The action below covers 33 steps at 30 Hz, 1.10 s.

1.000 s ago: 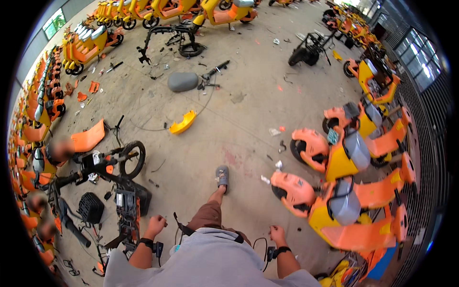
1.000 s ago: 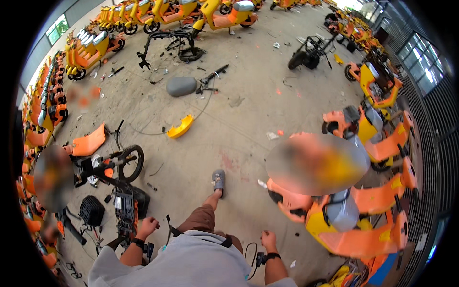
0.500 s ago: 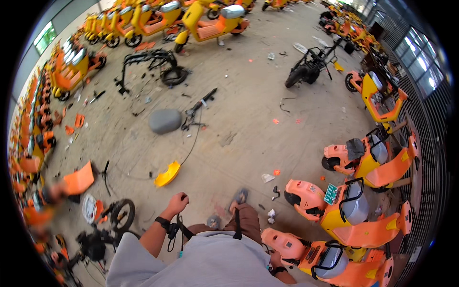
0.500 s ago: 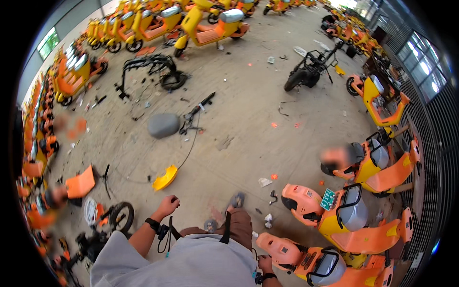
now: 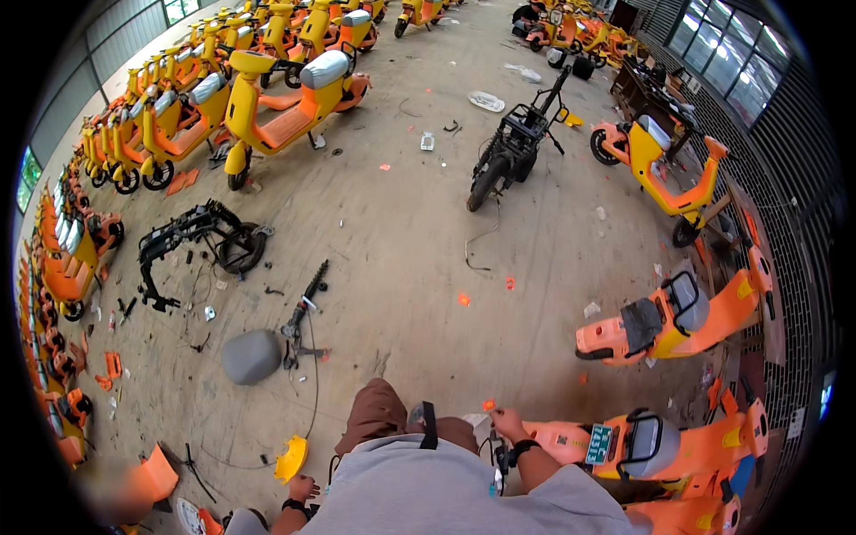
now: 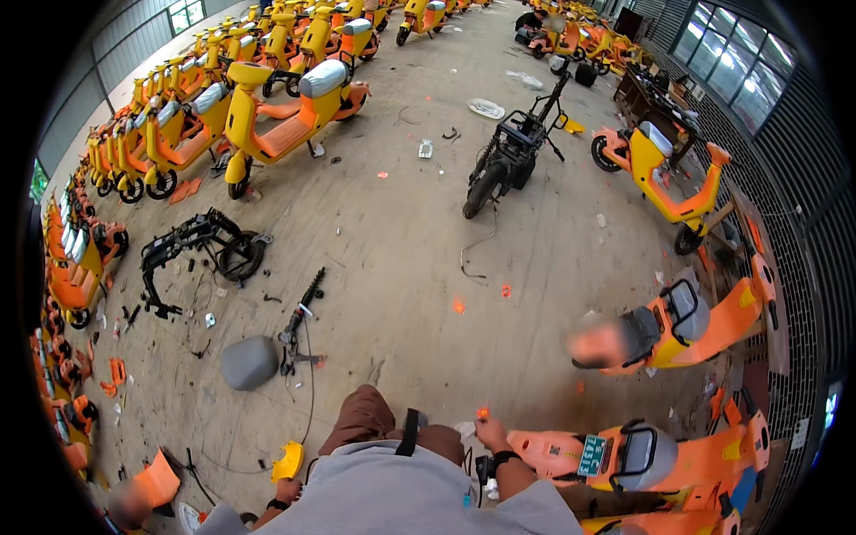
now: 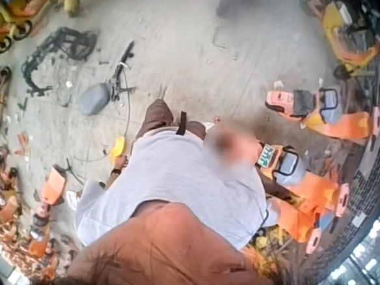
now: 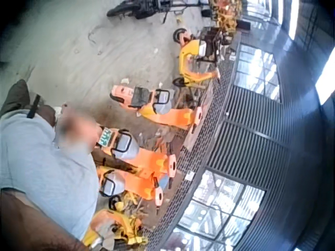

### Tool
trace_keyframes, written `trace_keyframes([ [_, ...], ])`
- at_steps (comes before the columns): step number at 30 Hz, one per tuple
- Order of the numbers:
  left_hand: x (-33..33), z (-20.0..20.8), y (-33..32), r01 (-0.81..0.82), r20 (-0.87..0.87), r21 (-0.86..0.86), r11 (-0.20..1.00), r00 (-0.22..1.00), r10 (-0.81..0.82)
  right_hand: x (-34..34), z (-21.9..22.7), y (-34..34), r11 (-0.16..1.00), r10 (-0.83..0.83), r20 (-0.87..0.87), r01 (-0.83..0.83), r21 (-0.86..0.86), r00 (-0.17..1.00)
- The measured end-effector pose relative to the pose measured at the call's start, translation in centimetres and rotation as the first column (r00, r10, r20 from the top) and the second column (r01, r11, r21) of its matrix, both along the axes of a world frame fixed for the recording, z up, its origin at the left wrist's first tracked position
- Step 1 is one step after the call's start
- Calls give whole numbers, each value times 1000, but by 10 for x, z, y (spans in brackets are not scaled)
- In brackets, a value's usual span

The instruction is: The person uses a wrench to loosen and remove a bolt from the frame of a disassembled electric scooter. After standing and walking around the workshop, the person sits on the floor and continues to manipulate the scooter's wiring and frame components.

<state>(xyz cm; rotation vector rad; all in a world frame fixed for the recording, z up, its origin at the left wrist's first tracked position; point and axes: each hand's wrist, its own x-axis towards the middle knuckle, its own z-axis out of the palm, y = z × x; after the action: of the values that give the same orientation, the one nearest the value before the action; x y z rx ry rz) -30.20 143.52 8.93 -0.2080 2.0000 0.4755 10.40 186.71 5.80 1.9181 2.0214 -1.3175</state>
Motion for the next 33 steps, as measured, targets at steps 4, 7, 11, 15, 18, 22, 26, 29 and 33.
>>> trace_keyframes([
  [4, -53, 28, 144, 134, -53, 56, 989, 990, -131, -81, 32, 139, 971, -199, -193, 220, 90, 961],
  [7, -128, -27, 231, 140, -13, 96, 986, 990, -139, -115, 11, 209, 953, -248, -179, 273, 131, 952],
  [11, -256, -83, 355, 210, -75, 178, 961, 977, -199, -127, -27, 236, 957, -266, 100, 275, -93, 959],
  [15, -359, -46, 521, 396, -388, 289, 871, 881, -272, -183, 13, 266, 899, -281, 162, 319, -299, 946],
  [18, -403, 9, 639, 321, -431, 407, 855, 893, -130, -243, 31, 322, 933, -256, 151, 285, -221, 955],
  [22, -442, -6, 728, 274, -399, 431, 860, 913, -92, -290, -12, 407, 972, -172, 120, 188, -142, 978],
  [26, -476, -85, 729, 255, -321, 243, 936, 932, -171, -356, -34, 547, 983, -94, 23, 96, -156, 995],
  [29, -458, -79, 754, 99, -5, 26, 995, 995, -99, -381, -44, 672, 971, -128, 64, 138, -195, 990],
  [33, -453, 1, 890, 151, 39, -7, 988, 988, -151, -394, -52, 834, 1000, -5, 90, 6, -13, 996],
])
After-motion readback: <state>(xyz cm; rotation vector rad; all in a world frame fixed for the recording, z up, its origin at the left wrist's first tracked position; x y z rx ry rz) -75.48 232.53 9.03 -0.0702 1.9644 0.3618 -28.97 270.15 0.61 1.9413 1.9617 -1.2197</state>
